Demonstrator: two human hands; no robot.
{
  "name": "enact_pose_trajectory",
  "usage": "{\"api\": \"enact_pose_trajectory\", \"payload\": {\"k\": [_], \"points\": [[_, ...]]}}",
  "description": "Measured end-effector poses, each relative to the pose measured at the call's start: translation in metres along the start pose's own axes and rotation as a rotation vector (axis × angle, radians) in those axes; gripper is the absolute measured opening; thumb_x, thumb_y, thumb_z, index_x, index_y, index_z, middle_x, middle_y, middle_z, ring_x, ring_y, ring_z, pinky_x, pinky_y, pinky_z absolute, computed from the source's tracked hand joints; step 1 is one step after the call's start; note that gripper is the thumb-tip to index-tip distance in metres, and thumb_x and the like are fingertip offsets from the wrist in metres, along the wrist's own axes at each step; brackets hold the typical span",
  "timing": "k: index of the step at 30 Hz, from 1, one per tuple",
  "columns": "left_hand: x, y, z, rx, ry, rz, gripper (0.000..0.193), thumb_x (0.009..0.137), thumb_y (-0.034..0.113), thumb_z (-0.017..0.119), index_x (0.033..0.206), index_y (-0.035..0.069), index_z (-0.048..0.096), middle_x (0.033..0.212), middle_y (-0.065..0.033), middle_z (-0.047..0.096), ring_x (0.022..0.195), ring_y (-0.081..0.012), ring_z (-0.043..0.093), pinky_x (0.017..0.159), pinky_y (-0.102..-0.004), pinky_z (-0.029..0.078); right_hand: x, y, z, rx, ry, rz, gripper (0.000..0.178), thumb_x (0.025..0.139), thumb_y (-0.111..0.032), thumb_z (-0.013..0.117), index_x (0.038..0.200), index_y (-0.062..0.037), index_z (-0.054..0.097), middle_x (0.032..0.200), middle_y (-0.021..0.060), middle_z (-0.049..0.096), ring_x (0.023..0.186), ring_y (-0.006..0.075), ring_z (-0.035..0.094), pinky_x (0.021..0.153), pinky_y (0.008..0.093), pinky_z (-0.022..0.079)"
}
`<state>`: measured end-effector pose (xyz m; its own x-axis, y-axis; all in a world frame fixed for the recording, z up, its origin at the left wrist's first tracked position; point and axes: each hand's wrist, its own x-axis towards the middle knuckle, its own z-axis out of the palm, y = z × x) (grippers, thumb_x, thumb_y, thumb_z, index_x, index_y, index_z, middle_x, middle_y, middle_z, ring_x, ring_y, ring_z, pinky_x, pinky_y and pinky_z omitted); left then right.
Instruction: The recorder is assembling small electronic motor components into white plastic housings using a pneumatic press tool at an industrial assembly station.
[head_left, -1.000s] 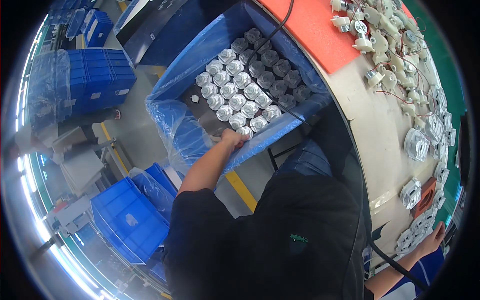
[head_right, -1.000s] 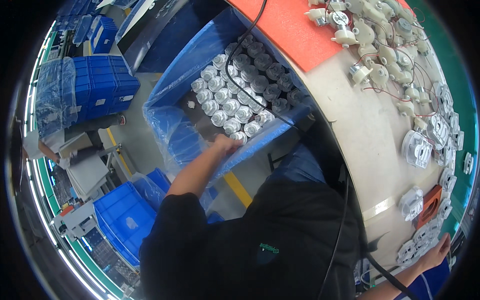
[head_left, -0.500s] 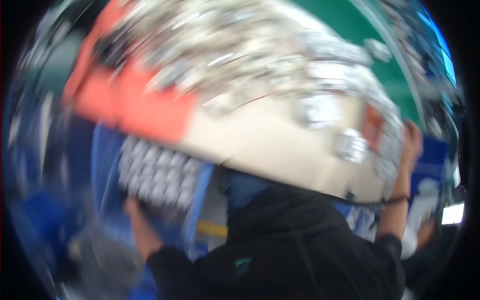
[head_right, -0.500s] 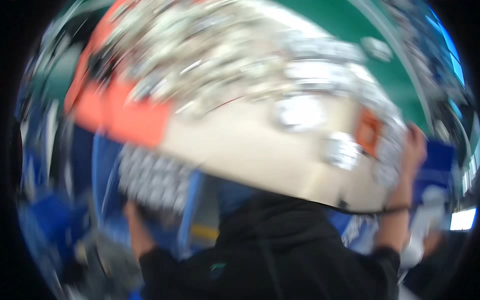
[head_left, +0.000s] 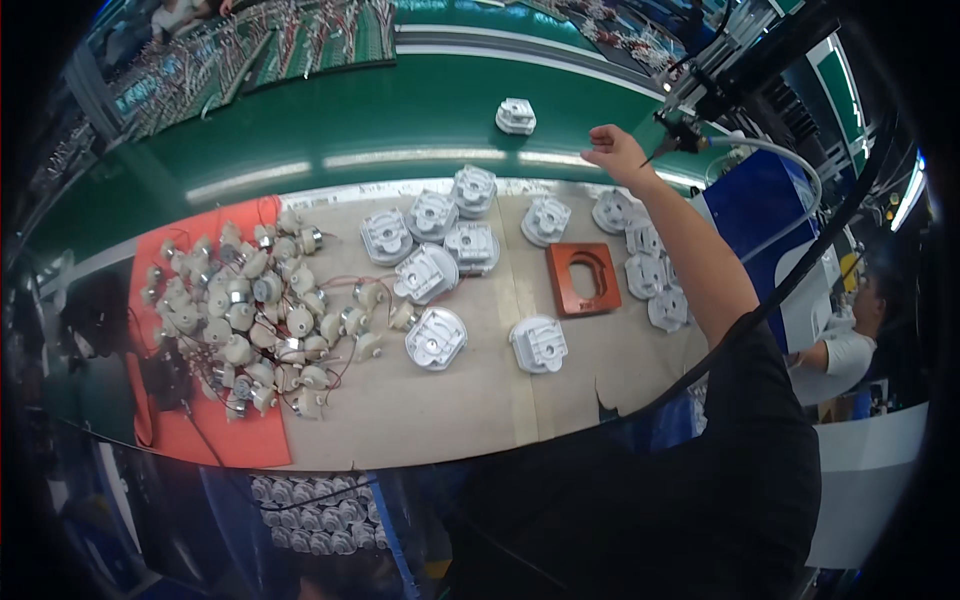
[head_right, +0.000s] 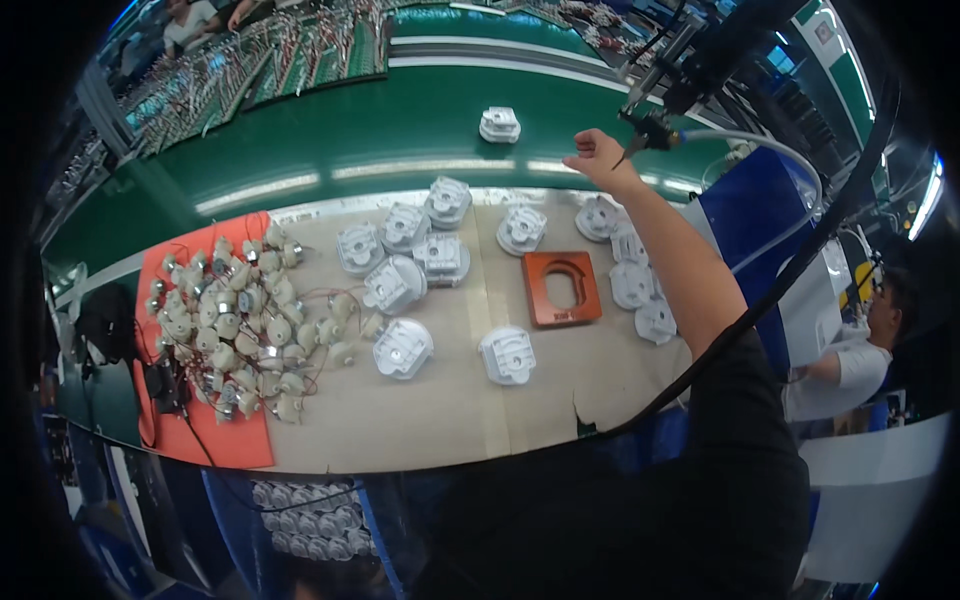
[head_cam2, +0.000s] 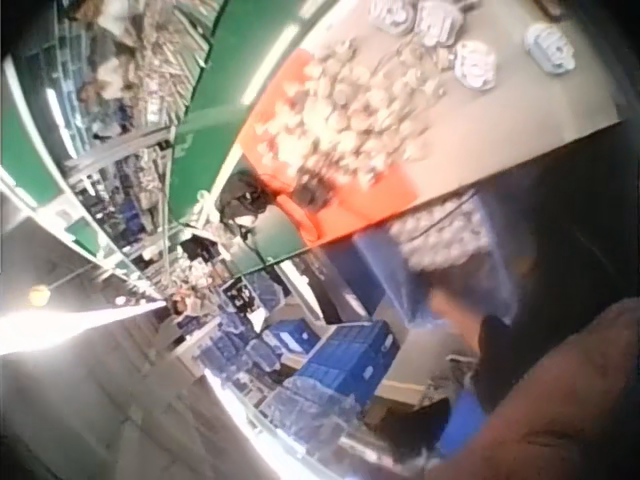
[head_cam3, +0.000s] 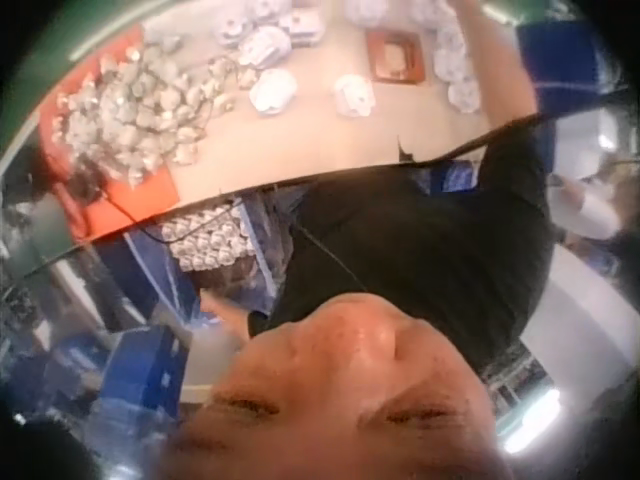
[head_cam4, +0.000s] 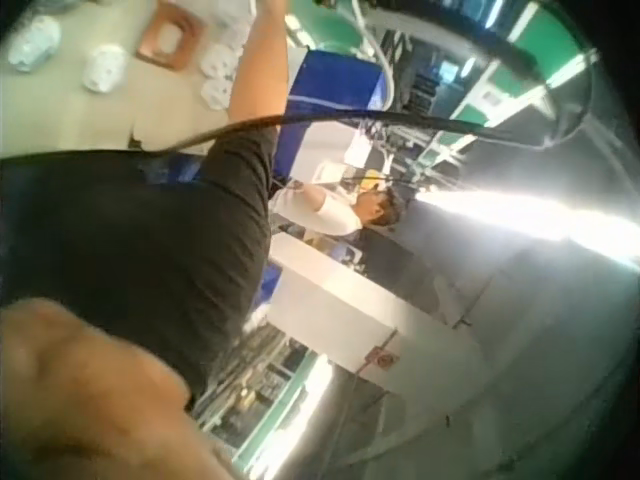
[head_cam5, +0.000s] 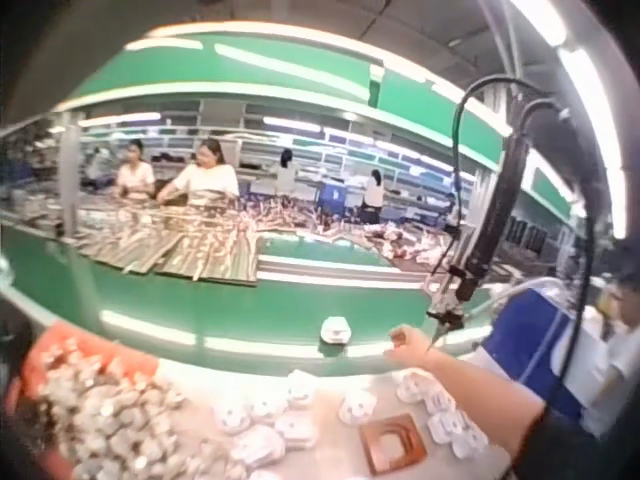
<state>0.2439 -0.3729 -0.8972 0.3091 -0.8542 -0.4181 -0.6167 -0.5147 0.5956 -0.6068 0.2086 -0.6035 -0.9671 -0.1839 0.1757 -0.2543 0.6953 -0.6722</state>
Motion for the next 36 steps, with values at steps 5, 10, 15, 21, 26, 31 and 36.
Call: {"api": "enact_pose_trajectory", "payload": {"k": [5, 10, 15, 21, 26, 31, 36], "points": [[-0.039, 0.028, -0.093, -0.032, 0.118, 0.467, 0.033, 0.092, 0.029, 0.075, 0.112, 0.003, 0.075, 0.111, -0.0209, 0.07, 0.099, -0.0398, 0.068, 0.086, -0.0472, 0.055, 0.065, 0.005, 0.025, 0.017, -0.144, -0.14, 0.08, 0.078, -0.04, 0.089, 0.138, -0.0004, 0.054, 0.13, 0.0179, 0.063, 0.104, 0.0245, 0.067, 0.093, 0.037, 0.056], [-0.185, 0.195, -0.096, 0.01, 0.229, 1.099, 0.021, 0.094, 0.021, 0.068, 0.105, 0.007, 0.079, 0.104, -0.023, 0.071, 0.093, -0.0383, 0.07, 0.082, -0.0466, 0.057, 0.085, -0.041, 0.059, -0.051, -0.295, -0.27, 0.087, 0.077, -0.048, 0.088, 0.14, -0.0005, 0.052, 0.129, 0.022, 0.06, 0.108, 0.0286, 0.065, 0.092, 0.0383, 0.054], [-0.297, 0.304, -0.053, -0.861, -0.794, 0.786, 0.058, 0.094, 0.0, 0.065, 0.146, -0.009, 0.04, 0.135, -0.0205, 0.053, 0.126, -0.0321, 0.058, 0.115, -0.0441, 0.045, 0.113, -0.052, 0.098, -0.137, -0.298, -0.482, 0.069, 0.074, -0.042, 0.09, 0.127, -0.0061, 0.064, 0.119, 0.0176, 0.065, 0.113, 0.0354, 0.063, 0.099, 0.0429, 0.05], [-0.414, 0.396, 0.088, -0.94, -1.412, 0.716, 0.052, 0.09, -0.001, 0.071, 0.138, -0.002, 0.052, 0.127, -0.015, 0.063, 0.121, -0.0325, 0.064, 0.108, -0.0429, 0.051, 0.108, -0.015, 0.011, 0.12, -0.224, -0.47, 0.061, 0.076, -0.034, 0.091, 0.123, -0.0036, 0.066, 0.117, 0.0106, 0.07, 0.116, 0.0243, 0.063, 0.102, 0.0364, 0.048], [-0.476, 0.412, 0.128, -0.858, -1.814, 0.677, 0.051, 0.093, 0.003, 0.072, 0.139, -0.001, 0.051, 0.129, -0.0144, 0.062, 0.121, -0.0359, 0.065, 0.097, -0.0424, 0.061, 0.02, -0.024, -0.028, 0.369, -0.201, -0.292, 0.059, 0.075, -0.004, 0.086, 0.129, -0.0052, 0.063, 0.112, 0.0055, 0.068, 0.096, 0.0151, 0.065, 0.085, 0.0332, 0.056], [-0.507, 0.397, 0.144, -0.794, -2.135, 0.512, 0.057, 0.1, 0.017, 0.068, 0.149, 0.002, 0.043, 0.135, -0.0139, 0.061, 0.127, -0.031, 0.06, 0.098, -0.0419, 0.054, -0.069, -0.048, -0.081, 0.076, -0.206, -0.226, 0.062, 0.072, -0.003, 0.089, 0.128, -0.0027, 0.062, 0.112, 0.0058, 0.067, 0.088, 0.0166, 0.065, 0.077, 0.032, 0.055], [-0.53, 0.382, 0.15, -0.706, -2.01, 0.531, 0.055, 0.099, 0.013, 0.068, 0.149, 0.002, 0.046, 0.129, -0.0088, 0.063, 0.101, -0.0158, 0.06, 0.076, -0.0303, 0.049, -0.123, -0.033, -0.083, 0.085, -0.313, -0.328, 0.062, 0.07, -0.009, 0.09, 0.127, -0.0064, 0.064, 0.123, 0.0085, 0.067, 0.105, 0.0214, 0.066, 0.088, 0.0336, 0.055]]}}
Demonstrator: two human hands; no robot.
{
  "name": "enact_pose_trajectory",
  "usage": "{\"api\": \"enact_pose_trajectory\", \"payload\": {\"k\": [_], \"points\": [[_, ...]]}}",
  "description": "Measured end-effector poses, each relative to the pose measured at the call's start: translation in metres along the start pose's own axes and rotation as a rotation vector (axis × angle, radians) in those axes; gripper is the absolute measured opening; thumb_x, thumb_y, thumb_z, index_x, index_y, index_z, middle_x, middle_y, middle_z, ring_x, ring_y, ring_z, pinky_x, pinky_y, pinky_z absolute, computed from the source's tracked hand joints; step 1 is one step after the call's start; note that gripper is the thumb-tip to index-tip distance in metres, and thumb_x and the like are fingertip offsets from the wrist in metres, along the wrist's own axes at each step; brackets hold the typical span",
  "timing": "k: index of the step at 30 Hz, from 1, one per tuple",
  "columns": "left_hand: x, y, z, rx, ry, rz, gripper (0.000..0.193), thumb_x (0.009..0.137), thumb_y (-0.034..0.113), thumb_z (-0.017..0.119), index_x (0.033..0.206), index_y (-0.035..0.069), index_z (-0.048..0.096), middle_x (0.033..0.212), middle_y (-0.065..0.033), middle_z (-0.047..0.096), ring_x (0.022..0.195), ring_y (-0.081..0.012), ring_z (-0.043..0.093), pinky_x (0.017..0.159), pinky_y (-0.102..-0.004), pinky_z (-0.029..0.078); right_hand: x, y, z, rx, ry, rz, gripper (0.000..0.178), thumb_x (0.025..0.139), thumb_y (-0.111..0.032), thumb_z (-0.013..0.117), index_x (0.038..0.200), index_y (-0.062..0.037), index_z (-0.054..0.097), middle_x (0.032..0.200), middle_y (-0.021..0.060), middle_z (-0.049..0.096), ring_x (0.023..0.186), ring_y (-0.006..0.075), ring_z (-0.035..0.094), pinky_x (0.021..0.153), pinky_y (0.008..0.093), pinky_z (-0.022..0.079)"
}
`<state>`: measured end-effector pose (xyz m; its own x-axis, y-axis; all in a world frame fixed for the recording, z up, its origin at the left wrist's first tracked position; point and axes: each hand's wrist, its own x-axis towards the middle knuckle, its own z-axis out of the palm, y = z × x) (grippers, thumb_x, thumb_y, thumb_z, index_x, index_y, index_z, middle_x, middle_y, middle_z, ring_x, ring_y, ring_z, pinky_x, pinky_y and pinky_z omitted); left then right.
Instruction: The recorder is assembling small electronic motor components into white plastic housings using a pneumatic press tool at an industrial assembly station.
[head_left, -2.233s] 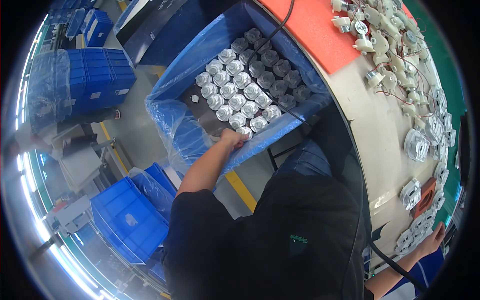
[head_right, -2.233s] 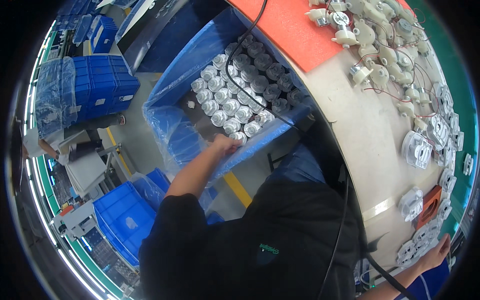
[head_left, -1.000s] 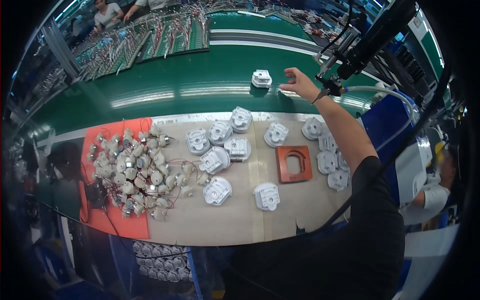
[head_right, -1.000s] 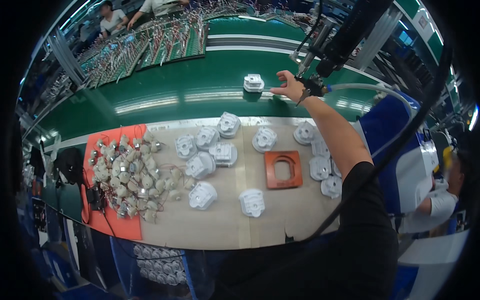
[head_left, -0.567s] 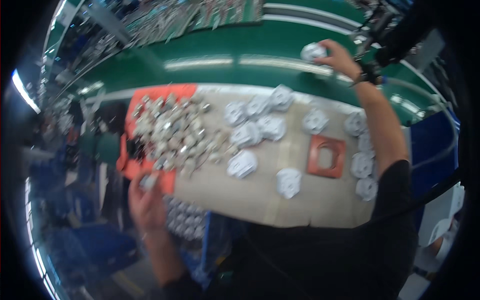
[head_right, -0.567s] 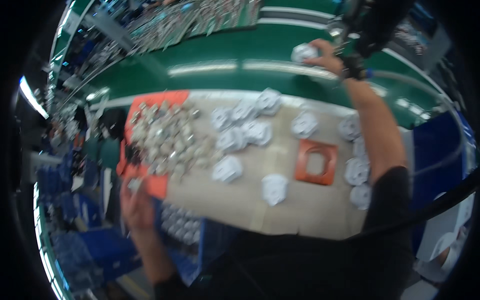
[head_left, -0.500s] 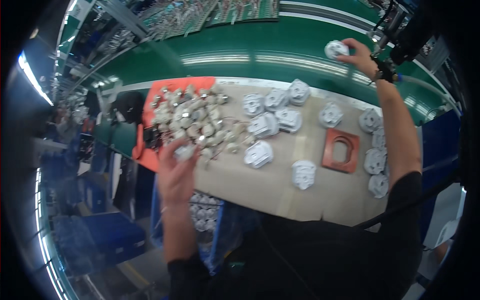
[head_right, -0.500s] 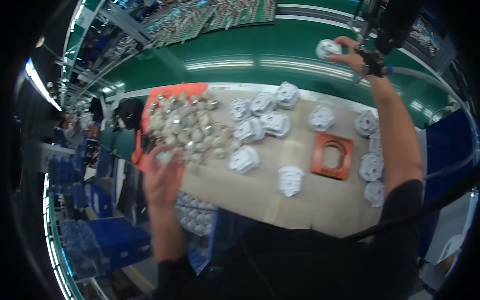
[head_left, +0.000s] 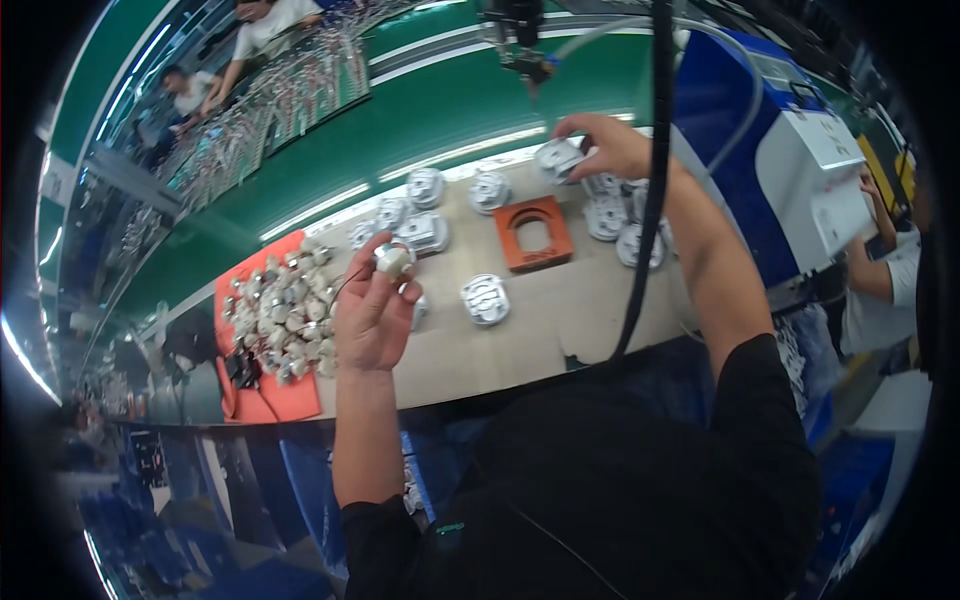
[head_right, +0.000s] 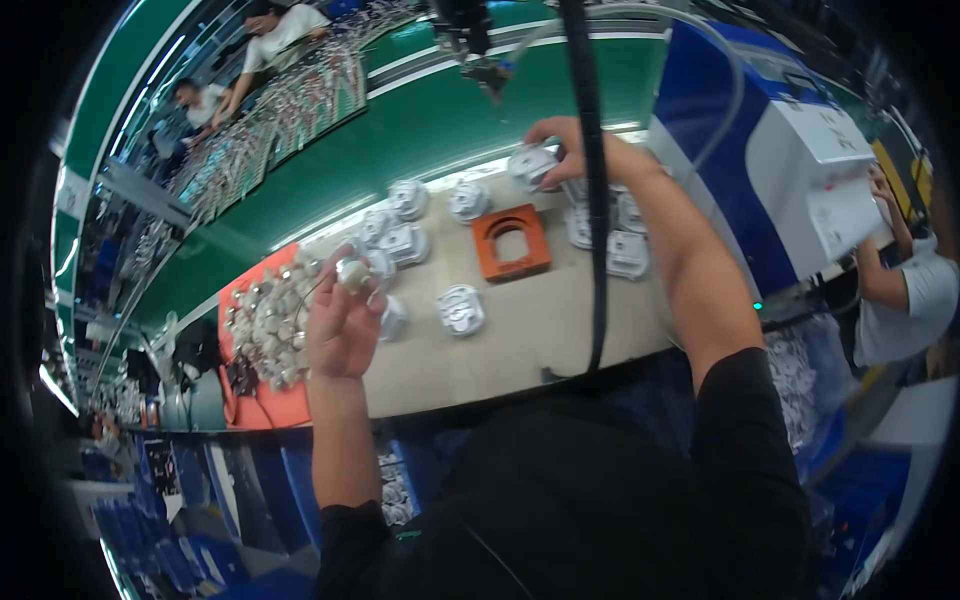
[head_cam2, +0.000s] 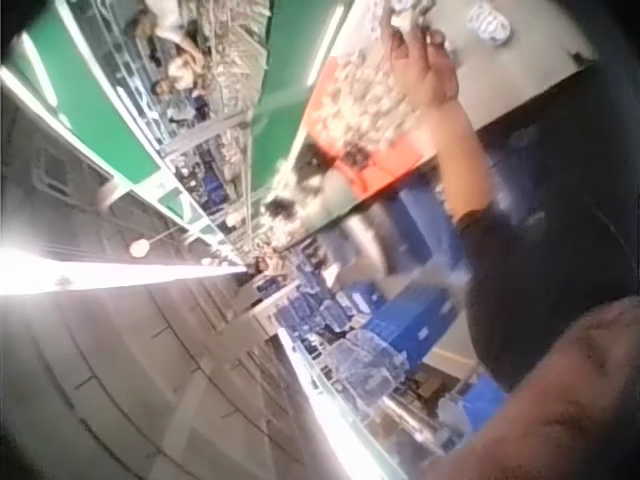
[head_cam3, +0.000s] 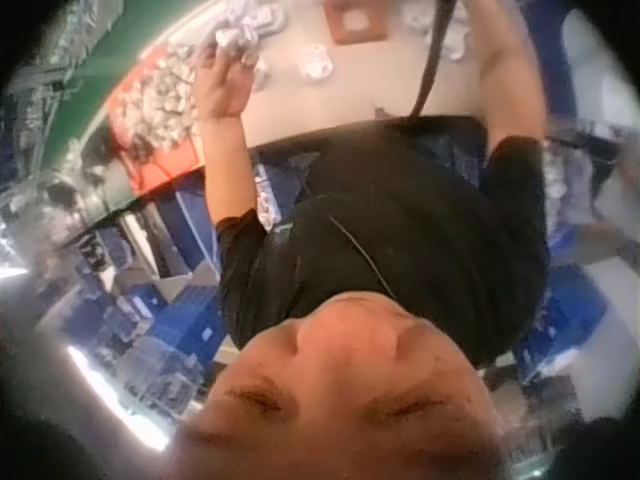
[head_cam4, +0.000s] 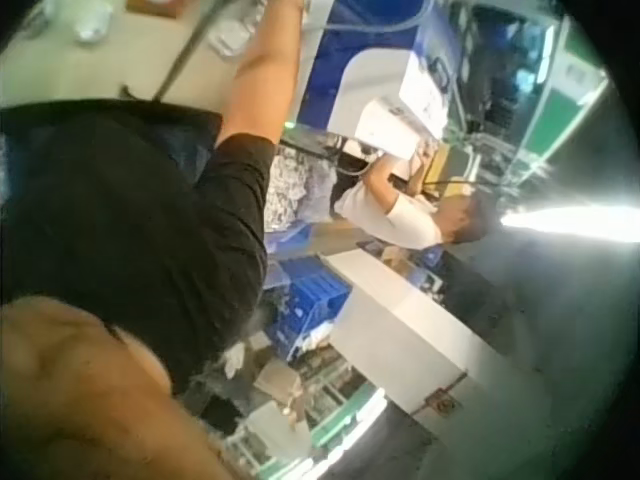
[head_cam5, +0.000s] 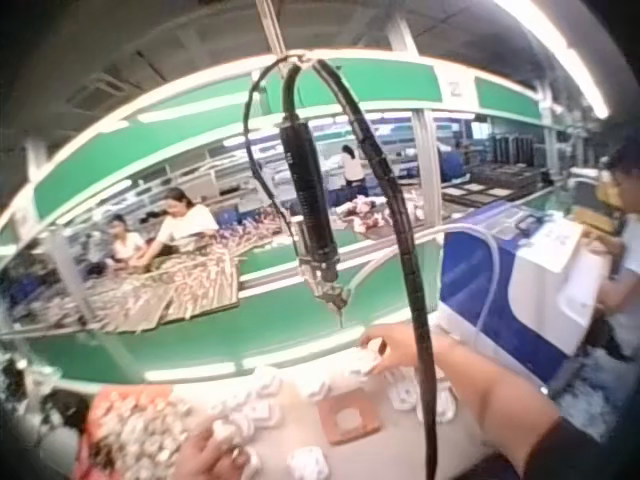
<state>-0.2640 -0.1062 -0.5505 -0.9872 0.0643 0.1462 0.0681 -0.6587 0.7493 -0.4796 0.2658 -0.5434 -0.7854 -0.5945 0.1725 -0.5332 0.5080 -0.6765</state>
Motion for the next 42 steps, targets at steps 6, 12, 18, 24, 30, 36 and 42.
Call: {"api": "enact_pose_trajectory", "payload": {"k": [6, 12, 18, 24, 30, 36, 42], "points": [[0.023, -0.008, 0.015, -0.033, -0.096, -0.142, 0.06, 0.098, 0.013, 0.07, 0.151, 0.001, 0.043, 0.134, -0.0122, 0.06, 0.097, -0.0166, 0.063, 0.077, -0.0295, 0.052, -0.02, -0.061, 0.026, -0.123, -0.294, -0.098, 0.061, 0.067, -0.008, 0.088, 0.124, -0.0101, 0.066, 0.118, 0.0092, 0.067, 0.105, 0.0275, 0.066, 0.094, 0.0379, 0.053], [0.042, -0.02, 0.03, -0.044, -0.096, -0.164, 0.063, 0.098, 0.012, 0.069, 0.153, 0.001, 0.041, 0.14, -0.0158, 0.057, 0.109, -0.0228, 0.066, 0.087, -0.0338, 0.056, 0.001, -0.06, 0.041, -0.161, -0.462, -0.026, 0.061, 0.069, -0.004, 0.087, 0.125, -0.0124, 0.066, 0.12, 0.0072, 0.067, 0.107, 0.0266, 0.066, 0.093, 0.0372, 0.054], [0.063, -0.034, 0.021, -0.017, 0.01, -0.185, 0.045, 0.103, 0.012, 0.062, 0.145, 0.003, 0.049, 0.127, -0.015, 0.065, 0.106, -0.0258, 0.068, 0.09, -0.0361, 0.058, 0.019, -0.046, 0.049, -0.151, -0.583, -0.122, 0.058, 0.07, 0.0, 0.083, 0.124, -0.0136, 0.069, 0.126, 0.0065, 0.067, 0.114, 0.0283, 0.065, 0.096, 0.038, 0.053], [0.083, -0.036, 0.021, 0.186, -0.062, -0.235, 0.036, 0.101, 0.009, 0.064, 0.135, 0.0, 0.056, 0.117, -0.0133, 0.068, 0.109, -0.0298, 0.07, 0.098, -0.0405, 0.058, 0.03, -0.05, 0.053, -0.178, -0.592, -0.205, 0.054, 0.073, 0.008, 0.074, 0.122, -0.0136, 0.072, 0.122, 0.0086, 0.07, 0.116, 0.0302, 0.065, 0.096, 0.0402, 0.053], [0.097, -0.044, 0.026, 0.217, -0.15, -0.193, 0.031, 0.098, 0.006, 0.068, 0.127, 0.0, 0.061, 0.12, -0.0138, 0.067, 0.121, -0.0339, 0.065, 0.11, -0.0436, 0.052, 0.027, -0.07, 0.044, -0.264, -0.655, -0.152, 0.055, 0.076, 0.015, 0.062, 0.12, -0.0151, 0.073, 0.126, 0.0084, 0.067, 0.118, 0.0317, 0.064, 0.097, 0.0412, 0.052], [0.099, -0.058, 0.022, 0.125, -0.126, -0.285, 0.035, 0.101, 0.016, 0.067, 0.131, 0.0, 0.059, 0.118, -0.0088, 0.066, 0.118, -0.0269, 0.063, 0.101, -0.0373, 0.053, 0.027, -0.049, 0.055, -0.246, -0.618, -0.162, 0.051, 0.08, 0.012, 0.06, 0.12, -0.0157, 0.073, 0.126, 0.0091, 0.067, 0.117, 0.033, 0.065, 0.094, 0.0426, 0.053], [0.098, -0.054, 0.022, 0.249, -0.119, -0.314, 0.036, 0.101, 0.017, 0.066, 0.133, 0.001, 0.059, 0.107, -0.0049, 0.069, 0.094, -0.014, 0.061, 0.075, -0.0294, 0.046, 0.029, -0.047, 0.058, -0.302, -0.595, -0.186, 0.048, 0.084, 0.008, 0.06, 0.124, -0.0172, 0.071, 0.127, 0.0103, 0.066, 0.119, 0.0333, 0.063, 0.099, 0.0421, 0.052]]}}
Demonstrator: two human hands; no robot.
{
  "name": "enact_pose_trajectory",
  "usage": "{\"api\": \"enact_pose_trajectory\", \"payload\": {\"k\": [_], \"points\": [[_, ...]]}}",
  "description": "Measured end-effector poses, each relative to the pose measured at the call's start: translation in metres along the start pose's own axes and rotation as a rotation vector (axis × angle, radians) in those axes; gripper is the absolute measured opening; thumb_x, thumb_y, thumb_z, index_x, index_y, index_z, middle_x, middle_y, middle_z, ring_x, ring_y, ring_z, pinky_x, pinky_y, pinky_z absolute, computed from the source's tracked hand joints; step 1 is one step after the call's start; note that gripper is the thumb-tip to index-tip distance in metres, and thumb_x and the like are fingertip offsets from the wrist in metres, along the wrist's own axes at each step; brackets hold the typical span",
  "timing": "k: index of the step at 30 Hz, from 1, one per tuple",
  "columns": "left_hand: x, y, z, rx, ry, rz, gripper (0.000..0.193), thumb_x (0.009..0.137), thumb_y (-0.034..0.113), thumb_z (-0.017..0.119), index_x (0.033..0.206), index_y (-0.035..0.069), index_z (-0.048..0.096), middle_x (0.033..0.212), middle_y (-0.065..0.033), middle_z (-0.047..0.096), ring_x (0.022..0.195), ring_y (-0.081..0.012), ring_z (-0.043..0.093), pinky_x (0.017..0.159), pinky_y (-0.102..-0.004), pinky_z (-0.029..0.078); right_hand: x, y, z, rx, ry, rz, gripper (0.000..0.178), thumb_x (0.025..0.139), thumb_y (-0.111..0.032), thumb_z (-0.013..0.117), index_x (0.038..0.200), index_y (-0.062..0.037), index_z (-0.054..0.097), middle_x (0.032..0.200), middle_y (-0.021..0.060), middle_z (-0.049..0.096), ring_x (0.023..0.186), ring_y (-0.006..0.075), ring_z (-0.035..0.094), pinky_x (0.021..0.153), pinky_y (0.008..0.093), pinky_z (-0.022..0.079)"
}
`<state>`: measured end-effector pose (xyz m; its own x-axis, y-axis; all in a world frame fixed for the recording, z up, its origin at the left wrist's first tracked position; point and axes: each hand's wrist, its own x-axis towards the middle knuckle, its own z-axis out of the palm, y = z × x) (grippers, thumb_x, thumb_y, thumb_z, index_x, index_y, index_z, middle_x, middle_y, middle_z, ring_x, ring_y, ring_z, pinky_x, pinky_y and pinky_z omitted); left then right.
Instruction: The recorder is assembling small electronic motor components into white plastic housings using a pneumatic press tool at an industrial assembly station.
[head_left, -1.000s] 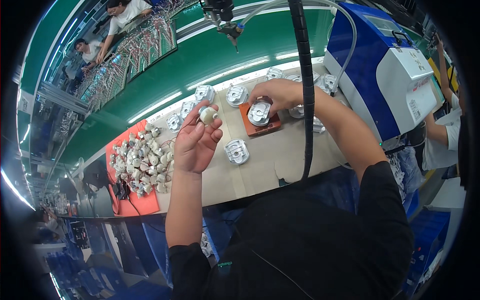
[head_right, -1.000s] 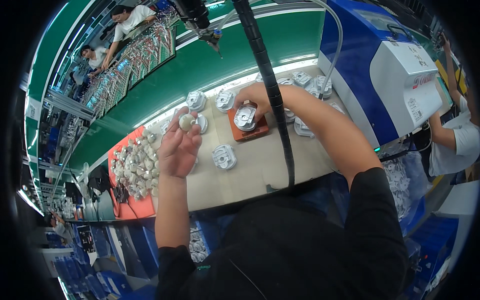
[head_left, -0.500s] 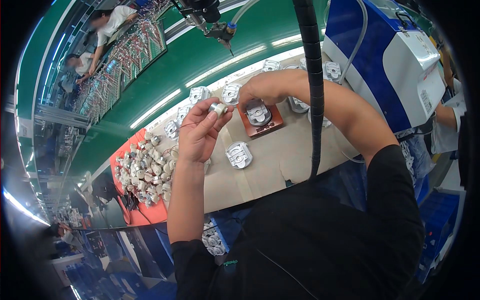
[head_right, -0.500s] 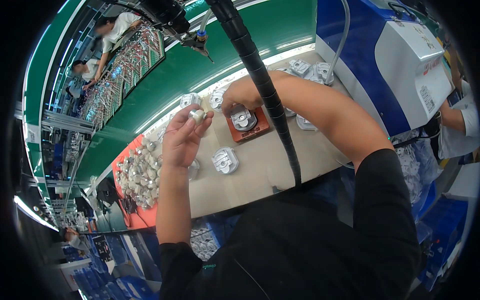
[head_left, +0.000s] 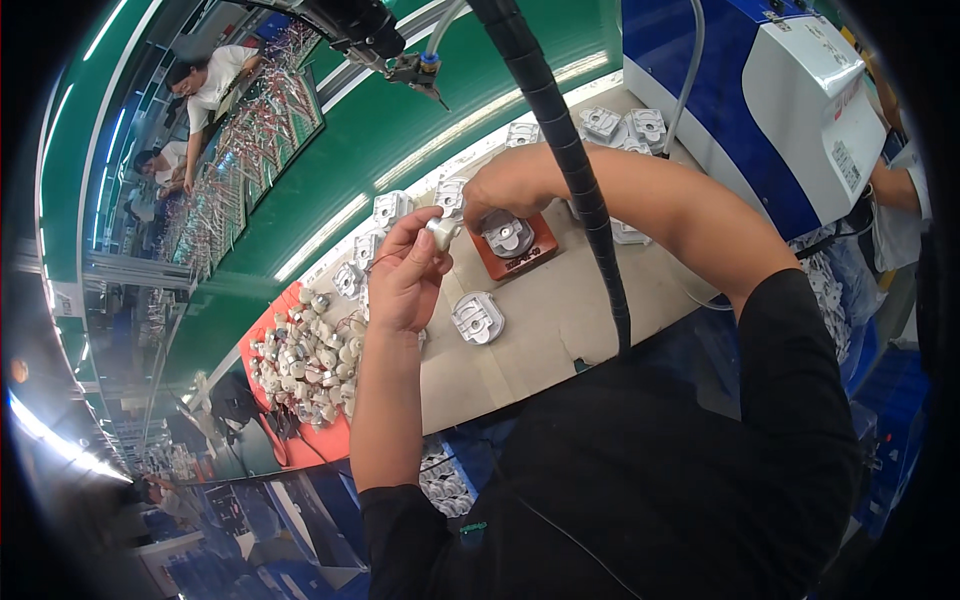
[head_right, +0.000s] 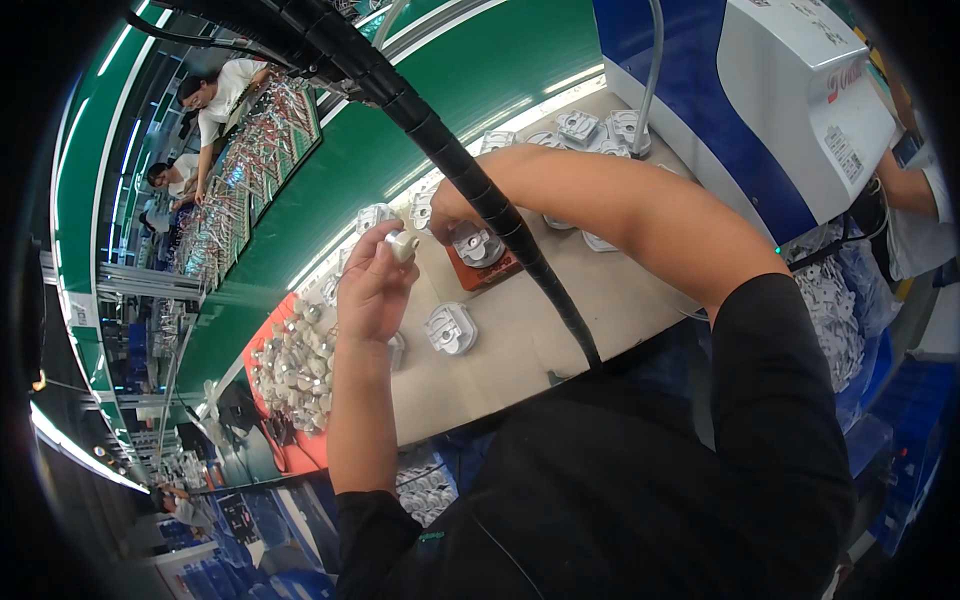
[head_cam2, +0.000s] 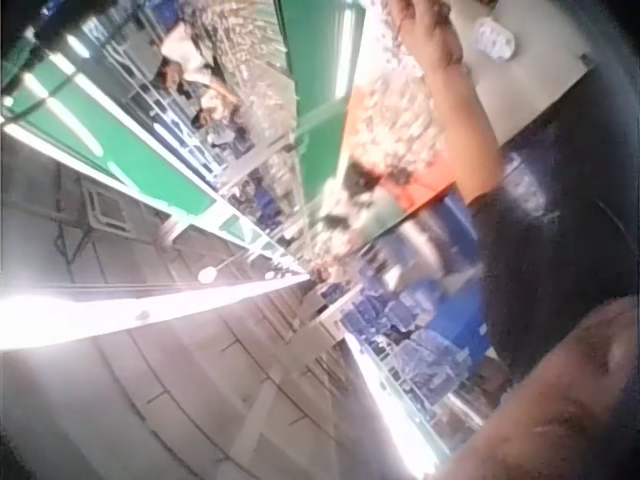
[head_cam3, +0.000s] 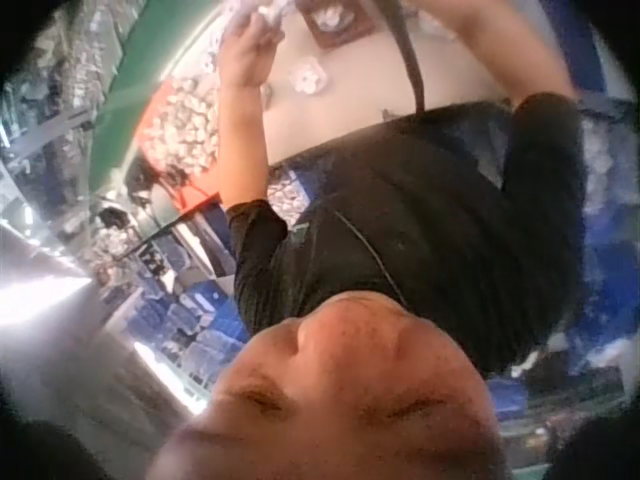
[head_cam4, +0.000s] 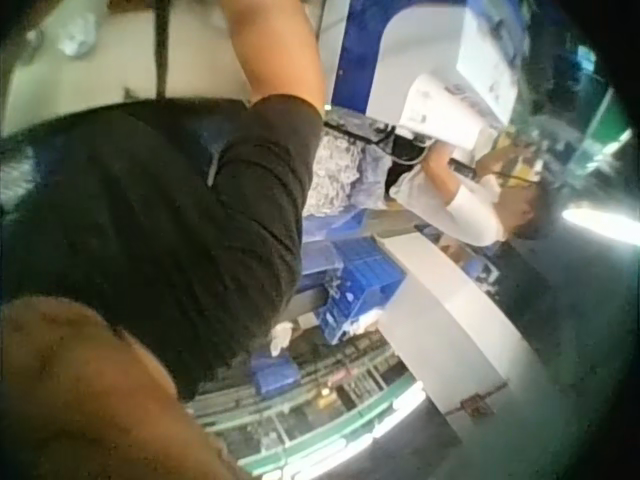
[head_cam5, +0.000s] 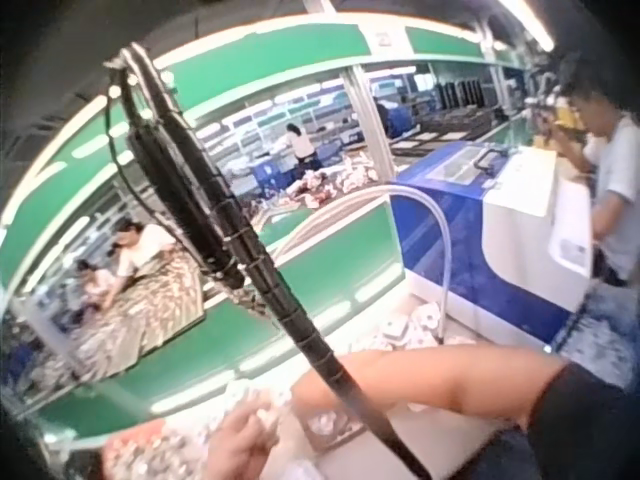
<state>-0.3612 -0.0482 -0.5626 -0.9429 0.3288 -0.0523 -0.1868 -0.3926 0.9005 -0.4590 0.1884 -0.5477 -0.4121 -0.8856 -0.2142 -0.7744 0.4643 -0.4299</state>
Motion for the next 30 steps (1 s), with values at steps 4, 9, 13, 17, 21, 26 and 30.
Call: {"api": "enact_pose_trajectory", "payload": {"k": [4, 9, 13, 17, 21, 26, 30], "points": [[-0.002, 0.006, -0.001, 0.009, -0.027, -0.027, 0.035, 0.1, 0.014, 0.066, 0.132, 0.0, 0.06, 0.105, -0.0058, 0.068, 0.09, -0.0136, 0.062, 0.072, -0.0284, 0.048, 0.004, -0.003, -0.002, -0.023, -0.011, 0.073, 0.047, 0.085, 0.007, 0.059, 0.124, -0.017, 0.072, 0.128, 0.0111, 0.065, 0.12, 0.0332, 0.063, 0.099, 0.0416, 0.052], [0.003, 0.008, 0.016, 0.13, 0.06, -0.009, 0.032, 0.099, 0.009, 0.064, 0.13, 0.0, 0.061, 0.099, -0.0062, 0.068, 0.086, -0.0155, 0.064, 0.076, -0.0303, 0.055, 0.006, 0.011, 0.012, 0.175, 0.005, 0.107, 0.055, 0.083, 0.008, 0.062, 0.134, -0.014, 0.064, 0.13, 0.0136, 0.065, 0.122, 0.0338, 0.062, 0.101, 0.0422, 0.052], [0.011, 0.003, 0.023, 0.126, 0.065, -0.038, 0.024, 0.102, 0.009, 0.062, 0.125, 0.001, 0.064, 0.1, -0.0071, 0.069, 0.085, -0.0163, 0.067, 0.074, -0.0312, 0.056, -0.029, -0.006, -0.006, -0.037, 0.243, 0.14, 0.06, 0.083, 0.008, 0.063, 0.139, -0.0118, 0.059, 0.132, 0.014, 0.064, 0.123, 0.0343, 0.062, 0.102, 0.0426, 0.052], [0.019, -0.007, 0.025, 0.179, 0.077, -0.084, 0.021, 0.099, 0.009, 0.067, 0.118, 0.001, 0.067, 0.101, -0.0072, 0.069, 0.087, -0.0168, 0.068, 0.077, -0.0316, 0.057, -0.068, -0.024, -0.018, -0.072, 0.347, 0.311, 0.055, 0.083, 0.002, 0.068, 0.136, -0.0103, 0.062, 0.129, 0.0145, 0.066, 0.123, 0.0349, 0.063, 0.099, 0.0415, 0.052], [0.033, -0.01, 0.028, 0.625, 0.004, 0.036, 0.021, 0.093, 0.006, 0.075, 0.112, 0.0, 0.07, 0.107, -0.0078, 0.071, 0.087, -0.0139, 0.068, 0.079, -0.028, 0.056, -0.088, -0.032, -0.011, 0.006, 0.564, 0.312, 0.043, 0.087, 0.004, 0.061, 0.129, -0.0076, 0.064, 0.123, 0.0145, 0.067, 0.119, 0.0324, 0.064, 0.098, 0.0435, 0.053], [0.043, 0.001, 0.041, 1.096, -0.045, 0.104, 0.025, 0.084, 0.0, 0.075, 0.108, 0.001, 0.071, 0.108, -0.0063, 0.07, 0.088, -0.0146, 0.067, 0.08, -0.0284, 0.054, -0.098, -0.026, 0.008, -0.092, 0.615, 0.281, 0.04, 0.086, -0.007, 0.071, 0.126, -0.0117, 0.064, 0.115, 0.0094, 0.067, 0.116, 0.0299, 0.064, 0.1, 0.0433, 0.049], [0.043, -0.001, 0.045, 1.122, -0.165, 0.199, 0.025, 0.083, -0.002, 0.075, 0.108, 0.001, 0.071, 0.106, -0.0069, 0.07, 0.092, -0.0166, 0.067, 0.082, -0.0301, 0.053, -0.098, -0.024, 0.015, -0.065, 0.655, 0.253, 0.043, 0.084, -0.013, 0.077, 0.125, -0.0155, 0.064, 0.112, 0.0054, 0.066, 0.117, 0.0273, 0.062, 0.103, 0.0421, 0.045]]}}
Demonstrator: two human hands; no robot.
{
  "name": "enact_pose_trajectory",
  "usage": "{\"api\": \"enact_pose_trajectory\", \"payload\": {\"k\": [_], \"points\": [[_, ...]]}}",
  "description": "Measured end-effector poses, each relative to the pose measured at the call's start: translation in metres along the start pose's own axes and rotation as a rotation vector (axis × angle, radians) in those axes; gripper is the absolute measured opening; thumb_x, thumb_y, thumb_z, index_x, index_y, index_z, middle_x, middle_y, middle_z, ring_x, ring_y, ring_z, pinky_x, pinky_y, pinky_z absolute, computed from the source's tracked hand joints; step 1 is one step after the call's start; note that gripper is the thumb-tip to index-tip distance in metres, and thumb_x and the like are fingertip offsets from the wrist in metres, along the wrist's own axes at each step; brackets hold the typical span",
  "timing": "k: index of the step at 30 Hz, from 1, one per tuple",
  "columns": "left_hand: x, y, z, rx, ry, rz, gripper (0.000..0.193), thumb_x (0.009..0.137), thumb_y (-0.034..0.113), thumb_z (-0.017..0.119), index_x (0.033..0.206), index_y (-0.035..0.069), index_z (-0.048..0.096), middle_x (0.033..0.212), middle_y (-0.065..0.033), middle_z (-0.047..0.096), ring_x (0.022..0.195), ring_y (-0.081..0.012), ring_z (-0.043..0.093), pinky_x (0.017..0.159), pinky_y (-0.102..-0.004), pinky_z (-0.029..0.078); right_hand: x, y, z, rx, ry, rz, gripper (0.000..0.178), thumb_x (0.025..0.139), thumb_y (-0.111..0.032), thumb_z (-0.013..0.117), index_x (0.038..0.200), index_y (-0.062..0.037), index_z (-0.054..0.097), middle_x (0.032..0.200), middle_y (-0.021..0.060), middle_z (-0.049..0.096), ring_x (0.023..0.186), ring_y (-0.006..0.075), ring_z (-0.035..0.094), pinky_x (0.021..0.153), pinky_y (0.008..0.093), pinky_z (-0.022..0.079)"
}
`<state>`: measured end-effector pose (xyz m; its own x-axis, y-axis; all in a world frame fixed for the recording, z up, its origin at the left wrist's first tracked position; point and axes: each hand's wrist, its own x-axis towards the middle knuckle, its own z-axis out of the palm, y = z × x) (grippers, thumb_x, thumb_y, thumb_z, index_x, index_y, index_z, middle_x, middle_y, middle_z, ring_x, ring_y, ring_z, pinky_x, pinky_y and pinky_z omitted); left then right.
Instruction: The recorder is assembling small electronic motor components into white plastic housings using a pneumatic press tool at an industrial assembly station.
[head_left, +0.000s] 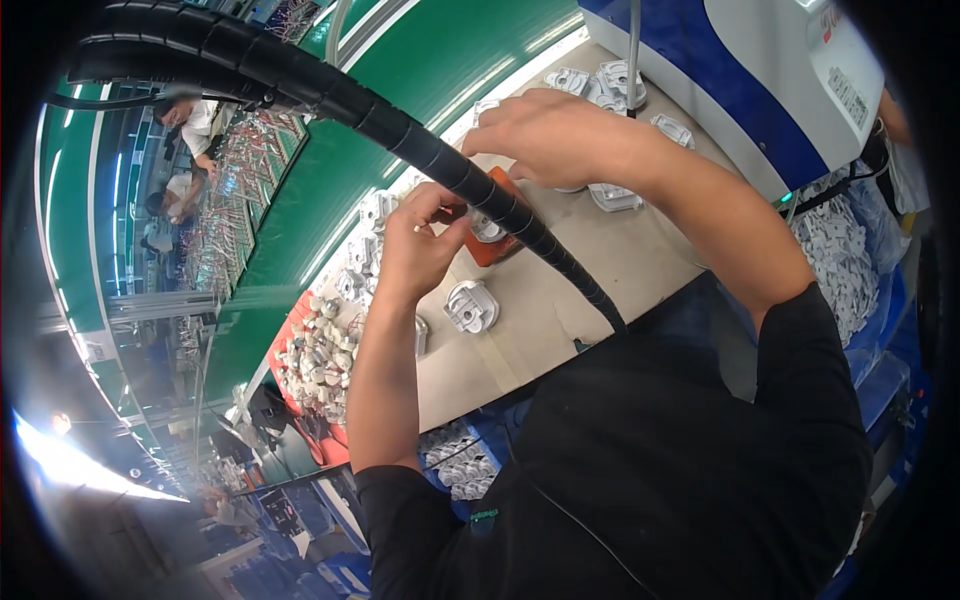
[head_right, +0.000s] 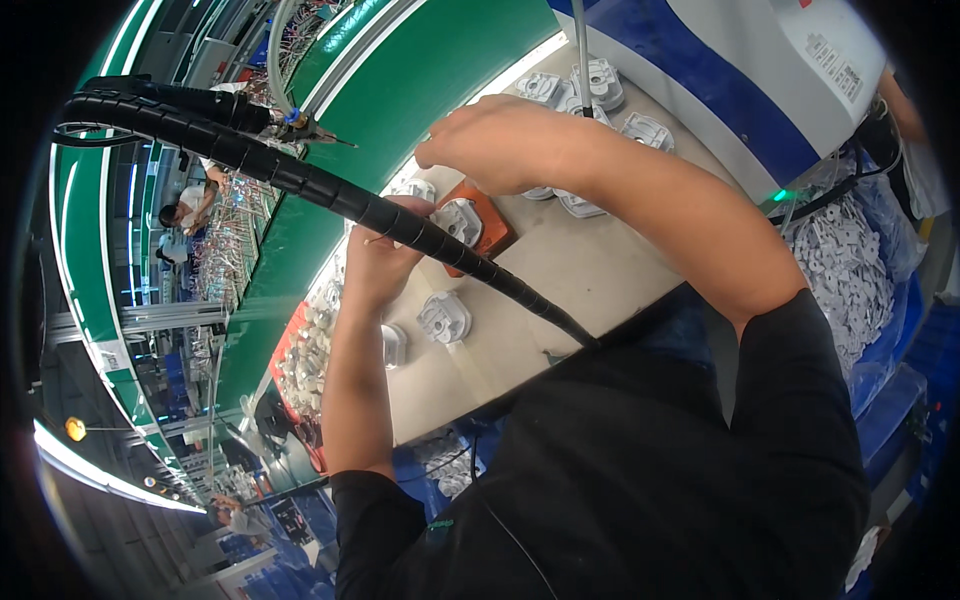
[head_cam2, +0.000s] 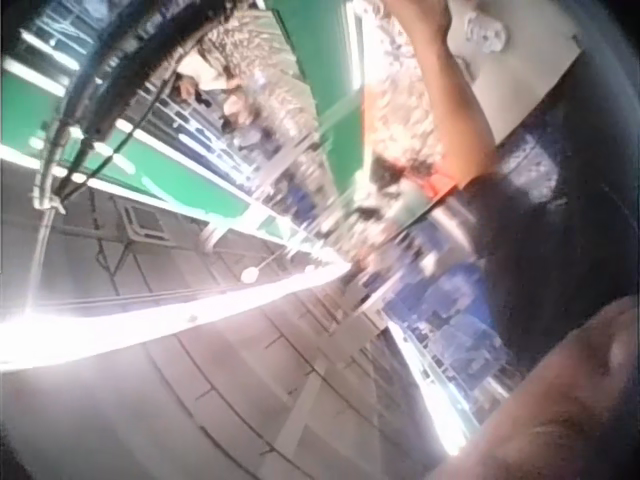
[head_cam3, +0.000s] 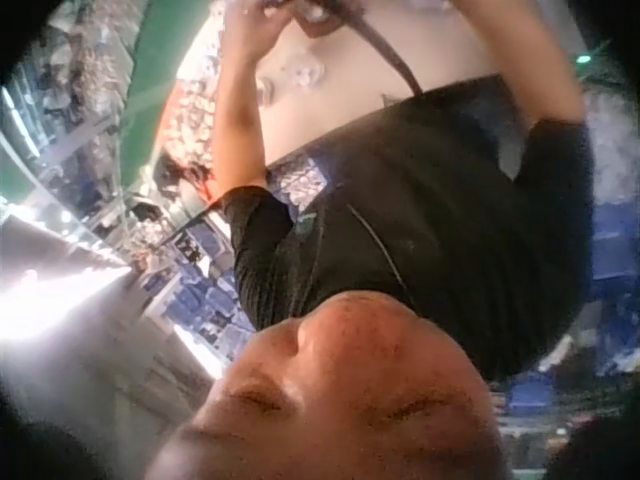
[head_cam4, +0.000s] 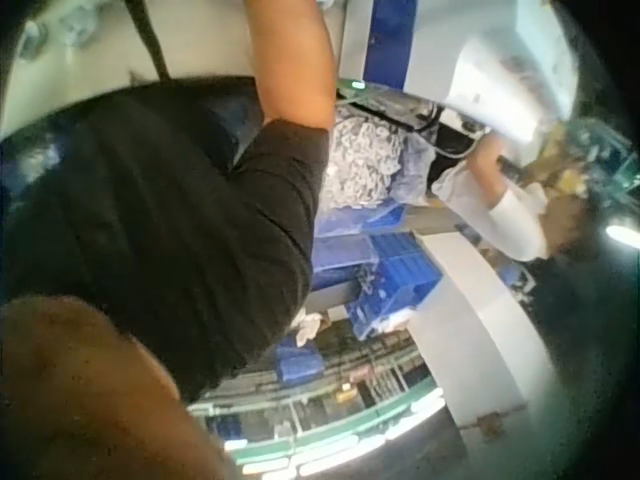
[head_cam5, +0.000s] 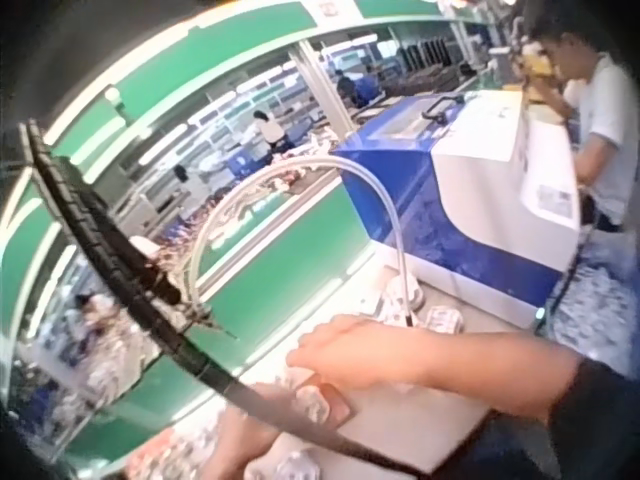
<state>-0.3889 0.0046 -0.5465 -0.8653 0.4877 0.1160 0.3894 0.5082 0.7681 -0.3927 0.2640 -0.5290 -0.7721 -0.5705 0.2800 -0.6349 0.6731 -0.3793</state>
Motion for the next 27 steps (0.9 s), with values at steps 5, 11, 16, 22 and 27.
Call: {"api": "enact_pose_trajectory", "payload": {"k": [5, 11, 16, 22, 27], "points": [[0.002, 0.012, 0.008, 0.056, -0.027, 0.016, 0.031, 0.078, -0.005, 0.077, 0.108, 0.0, 0.072, 0.101, -0.0087, 0.071, 0.091, -0.0183, 0.068, 0.083, -0.0329, 0.055, -0.002, 0.001, 0.0, 0.009, 0.001, 0.0, 0.045, 0.084, -0.013, 0.077, 0.127, -0.0149, 0.063, 0.113, 0.0052, 0.067, 0.117, 0.0275, 0.062, 0.104, 0.0421, 0.045], [0.0, 0.022, 0.017, 0.214, 0.044, 0.054, 0.028, 0.082, -0.004, 0.074, 0.109, 0.001, 0.072, 0.098, -0.0102, 0.071, 0.09, -0.0199, 0.069, 0.082, -0.0331, 0.055, 0.001, -0.004, -0.009, -0.007, -0.034, 0.044, 0.041, 0.086, -0.013, 0.074, 0.126, -0.0144, 0.064, 0.116, 0.0066, 0.068, 0.116, 0.0286, 0.062, 0.105, 0.0429, 0.045], [-0.004, 0.009, 0.015, 0.27, 0.055, 0.019, 0.034, 0.083, 0.002, 0.077, 0.116, 0.003, 0.071, 0.102, -0.0145, 0.066, 0.091, -0.029, 0.069, 0.079, -0.0401, 0.055, 0.003, -0.006, -0.012, 0.037, 0.062, 0.039, 0.037, 0.086, -0.014, 0.074, 0.122, -0.0116, 0.067, 0.113, 0.0095, 0.071, 0.109, 0.0323, 0.066, 0.098, 0.0448, 0.05], [-0.005, 0.01, 0.016, 0.384, 0.027, 0.039, 0.029, 0.086, 0.007, 0.075, 0.114, 0.001, 0.072, 0.103, -0.0182, 0.065, 0.093, -0.0372, 0.067, 0.083, -0.0444, 0.053, 0.0, -0.013, -0.029, 0.063, 0.2, 0.008, 0.033, 0.089, -0.013, 0.073, 0.121, -0.01, 0.067, 0.112, 0.0117, 0.073, 0.105, 0.0326, 0.069, 0.089, 0.0445, 0.054], [-0.007, 0.02, 0.015, 0.45, 0.016, 0.008, 0.026, 0.087, 0.009, 0.075, 0.11, -0.001, 0.071, 0.101, -0.0208, 0.064, 0.094, -0.0413, 0.066, 0.083, -0.0475, 0.053, 0.003, -0.023, -0.037, 0.074, 0.319, -0.004, 0.029, 0.088, -0.013, 0.074, 0.116, -0.0096, 0.069, 0.11, 0.01, 0.073, 0.103, 0.0308, 0.069, 0.09, 0.0435, 0.054]]}}
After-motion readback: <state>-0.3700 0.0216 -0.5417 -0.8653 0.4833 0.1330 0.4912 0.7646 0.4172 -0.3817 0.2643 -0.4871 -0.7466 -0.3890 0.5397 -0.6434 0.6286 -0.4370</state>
